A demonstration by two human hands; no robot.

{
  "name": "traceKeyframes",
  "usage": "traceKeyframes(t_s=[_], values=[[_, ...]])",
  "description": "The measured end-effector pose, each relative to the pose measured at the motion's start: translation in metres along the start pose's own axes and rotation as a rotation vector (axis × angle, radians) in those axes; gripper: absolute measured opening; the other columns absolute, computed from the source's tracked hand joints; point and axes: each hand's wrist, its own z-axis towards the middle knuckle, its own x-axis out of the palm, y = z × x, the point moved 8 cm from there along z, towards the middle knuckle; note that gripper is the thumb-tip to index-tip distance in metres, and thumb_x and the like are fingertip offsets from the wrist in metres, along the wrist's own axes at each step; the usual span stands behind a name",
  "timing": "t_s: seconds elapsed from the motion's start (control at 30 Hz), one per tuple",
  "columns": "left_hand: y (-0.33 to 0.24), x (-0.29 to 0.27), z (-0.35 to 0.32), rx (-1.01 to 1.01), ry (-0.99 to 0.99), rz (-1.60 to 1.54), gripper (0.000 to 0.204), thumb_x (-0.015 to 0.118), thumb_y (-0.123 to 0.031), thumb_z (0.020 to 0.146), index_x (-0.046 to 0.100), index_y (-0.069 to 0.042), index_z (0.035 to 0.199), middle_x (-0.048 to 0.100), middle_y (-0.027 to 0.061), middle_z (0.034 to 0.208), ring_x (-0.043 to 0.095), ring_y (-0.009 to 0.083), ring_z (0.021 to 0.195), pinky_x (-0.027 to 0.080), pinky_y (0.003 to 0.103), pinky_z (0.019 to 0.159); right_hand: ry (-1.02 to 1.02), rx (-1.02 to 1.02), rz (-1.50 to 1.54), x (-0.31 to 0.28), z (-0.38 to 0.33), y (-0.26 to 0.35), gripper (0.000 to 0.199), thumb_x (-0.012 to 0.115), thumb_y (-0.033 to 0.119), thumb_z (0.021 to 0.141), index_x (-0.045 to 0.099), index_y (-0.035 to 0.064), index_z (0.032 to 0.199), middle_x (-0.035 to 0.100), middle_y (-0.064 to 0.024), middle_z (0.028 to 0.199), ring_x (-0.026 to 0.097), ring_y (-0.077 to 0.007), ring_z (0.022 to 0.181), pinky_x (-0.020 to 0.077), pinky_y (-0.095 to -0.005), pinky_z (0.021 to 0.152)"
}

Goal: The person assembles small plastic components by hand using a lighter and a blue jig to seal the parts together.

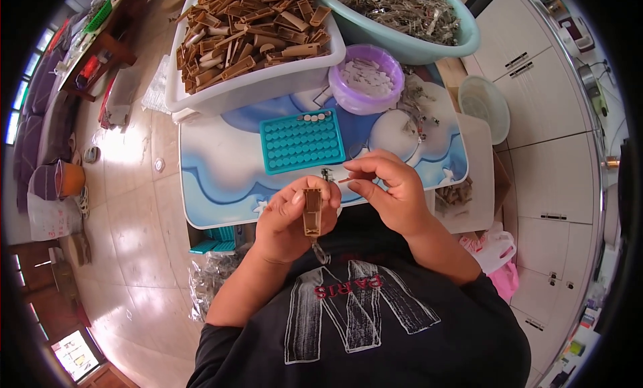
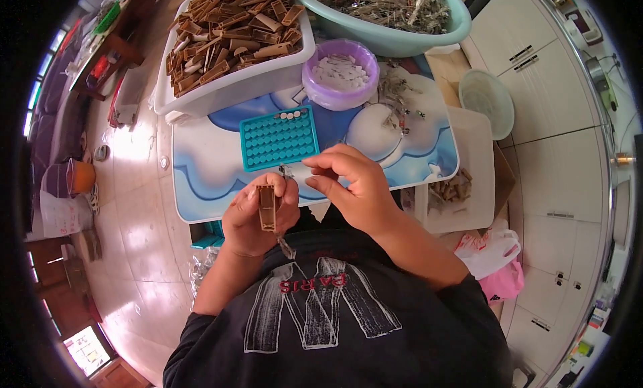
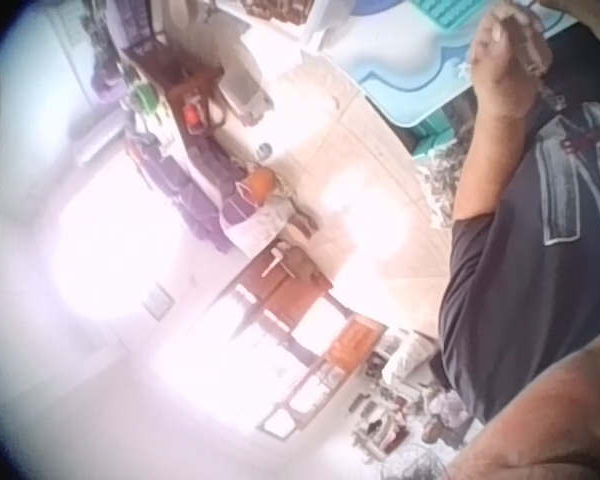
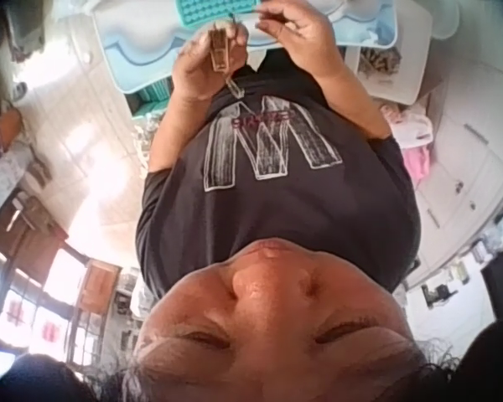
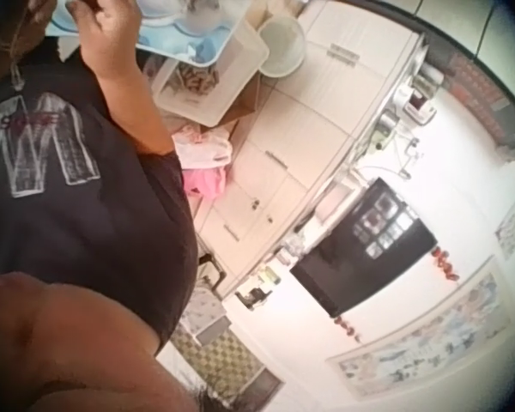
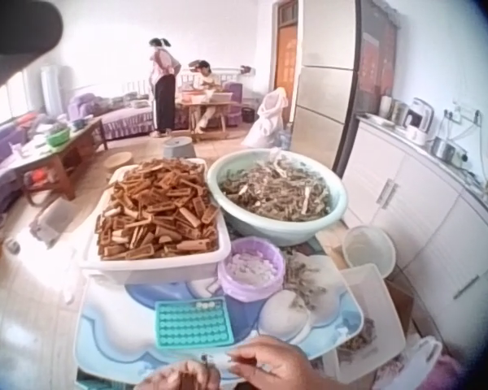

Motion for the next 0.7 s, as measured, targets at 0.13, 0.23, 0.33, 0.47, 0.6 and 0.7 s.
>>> traceKeyframes(t_s=[0.13,0.23,0.33,0.47,0.6,0.7], values=[[0.013,0.006,-0.003,-0.135,0.083,-0.345,0.034,0.053,-0.031,0.088,0.05,0.001,0.098,0.05,0.0123,0.095,0.039,0.0102,0.058,0.033,0.023,0.051,0.037,-0.122,-0.064,0.002,0.007,0.014,0.015,0.065,-0.003,0.077,0.064,-0.0005,0.092,0.06,-0.0093,0.083,0.058,-0.0163,0.072,0.045,-0.0254,0.064],[0.019,0.008,-0.006,-0.214,0.112,-0.435,0.033,0.053,-0.031,0.088,0.05,0.001,0.098,0.049,0.0121,0.093,0.037,0.01,0.057,0.032,0.023,0.049,0.055,-0.196,-0.108,0.005,0.005,0.014,0.012,0.065,-0.002,0.077,0.063,-0.0003,0.089,0.06,-0.009,0.078,0.058,-0.0178,0.069,0.0451,-0.0267,0.061],[0.02,0.01,-0.009,-0.24,0.173,-0.51,0.033,0.053,-0.03,0.089,0.051,0.0,0.1,0.052,0.0157,0.103,0.046,0.0129,0.063,0.038,0.024,0.053,0.016,-0.212,-0.172,0.006,0.004,0.017,0.011,0.067,0.001,0.075,0.061,0.0013,0.084,0.059,-0.0079,0.076,0.056,-0.0224,0.065,0.0446,-0.0295,0.057],[0.016,-0.001,-0.01,-0.217,-0.039,-0.284,0.036,0.054,-0.029,0.089,0.053,0.001,0.109,0.05,0.0186,0.122,0.057,0.0252,0.096,0.048,0.032,0.078,-0.08,-0.319,-0.395,0.0,0.003,0.026,0.01,0.067,0.002,0.073,0.059,0.0027,0.079,0.057,-0.0076,0.074,0.055,-0.0247,0.063,0.0439,-0.0321,0.055],[0.001,-0.029,-0.01,-0.121,-0.223,-0.114,0.037,0.054,-0.027,0.09,0.053,0.001,0.114,0.053,0.0171,0.119,0.054,0.0302,0.111,0.044,0.038,0.094,0.008,-0.36,-0.369,-0.003,0.0,0.033,0.012,0.068,-0.001,0.071,0.059,0.0015,0.079,0.058,-0.0088,0.075,0.054,-0.023,0.064,0.0419,-0.0303,0.057],[0.006,-0.037,-0.013,-0.126,-0.245,-0.06,0.034,0.059,-0.023,0.088,0.054,0.001,0.112,0.059,0.0141,0.108,0.06,0.0258,0.1,0.049,0.037,0.087,0.063,-0.322,-0.248,0.008,-0.002,0.035,0.011,0.069,0.0,0.072,0.06,0.0023,0.078,0.057,-0.0077,0.074,0.053,-0.0216,0.066,0.0411,-0.0293,0.059]])
